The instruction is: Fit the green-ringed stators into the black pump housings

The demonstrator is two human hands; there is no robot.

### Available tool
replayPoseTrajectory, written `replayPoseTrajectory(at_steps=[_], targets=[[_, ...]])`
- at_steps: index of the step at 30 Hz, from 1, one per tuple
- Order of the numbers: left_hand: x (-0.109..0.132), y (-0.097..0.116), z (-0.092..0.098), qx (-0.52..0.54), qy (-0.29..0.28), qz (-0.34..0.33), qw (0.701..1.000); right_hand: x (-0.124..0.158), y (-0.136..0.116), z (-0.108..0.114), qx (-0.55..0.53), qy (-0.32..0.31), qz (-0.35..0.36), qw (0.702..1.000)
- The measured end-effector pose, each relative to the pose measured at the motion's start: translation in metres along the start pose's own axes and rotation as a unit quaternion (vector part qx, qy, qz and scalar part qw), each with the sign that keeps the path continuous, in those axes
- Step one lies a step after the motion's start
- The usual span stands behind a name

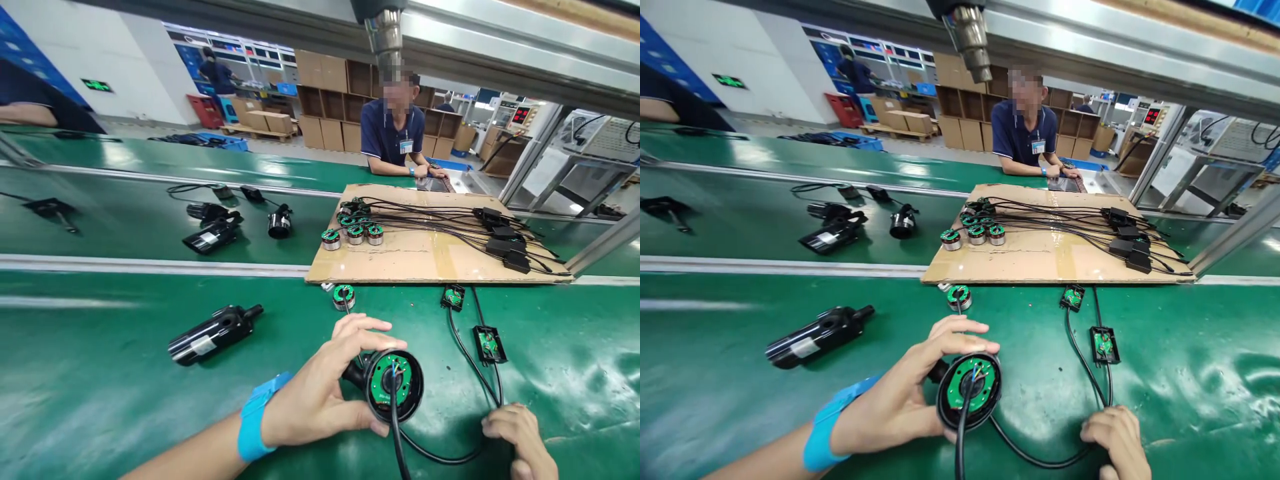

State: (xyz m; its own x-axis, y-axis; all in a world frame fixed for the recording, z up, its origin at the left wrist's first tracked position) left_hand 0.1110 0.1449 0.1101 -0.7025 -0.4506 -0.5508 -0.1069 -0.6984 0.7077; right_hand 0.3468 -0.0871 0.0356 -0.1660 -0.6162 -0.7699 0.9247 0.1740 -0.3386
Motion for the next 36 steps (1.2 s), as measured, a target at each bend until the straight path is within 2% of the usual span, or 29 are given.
replayPoseTrajectory(at_steps=[4,6,8,12,15,19,21,26,33,36], targets=[[0.023,0.002,-0.004,0.024,0.016,0.024,0.999,-0.057,-0.04,-0.015,0.014,0.003,0.113,0.993],[0.041,-0.004,-0.01,0.005,0.024,0.052,0.998,-0.079,-0.061,-0.033,-0.007,-0.014,0.16,0.987],[0.059,-0.011,-0.016,-0.013,0.044,0.057,0.997,-0.088,-0.078,-0.055,-0.041,-0.048,0.183,0.981],[0.08,-0.019,-0.021,-0.023,0.065,-0.037,0.997,-0.083,-0.089,-0.086,-0.065,-0.076,0.185,0.978],[0.084,-0.022,-0.018,-0.108,0.05,-0.094,0.988,-0.075,-0.089,-0.094,-0.066,-0.075,0.168,0.981],[0.085,-0.018,-0.016,-0.188,0.018,-0.125,0.974,-0.072,-0.092,-0.097,-0.106,-0.083,0.156,0.978],[0.085,-0.015,-0.016,-0.207,0.025,-0.106,0.972,-0.072,-0.093,-0.098,-0.125,-0.091,0.154,0.976],[0.078,-0.009,-0.018,-0.182,0.074,0.02,0.98,-0.072,-0.094,-0.098,-0.126,-0.095,0.161,0.974],[0.076,-0.005,-0.017,-0.187,0.076,0.005,0.979,-0.071,-0.094,-0.097,-0.125,-0.083,0.186,0.971],[0.08,-0.004,-0.018,-0.217,0.055,-0.069,0.972,-0.07,-0.094,-0.096,-0.126,-0.078,0.189,0.971]])
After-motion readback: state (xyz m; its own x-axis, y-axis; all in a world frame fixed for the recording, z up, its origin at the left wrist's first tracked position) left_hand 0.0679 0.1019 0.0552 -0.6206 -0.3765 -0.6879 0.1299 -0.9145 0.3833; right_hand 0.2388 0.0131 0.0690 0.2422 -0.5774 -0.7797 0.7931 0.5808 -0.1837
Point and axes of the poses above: each hand's wrist, its own x-axis away from the middle knuckle, its own z-axis out of the back of the hand, y = z × x, the point moved 3 cm from there along -x, towards the middle knuckle, and after that the axes turned 10 degrees about y, right-handed, at the moved point
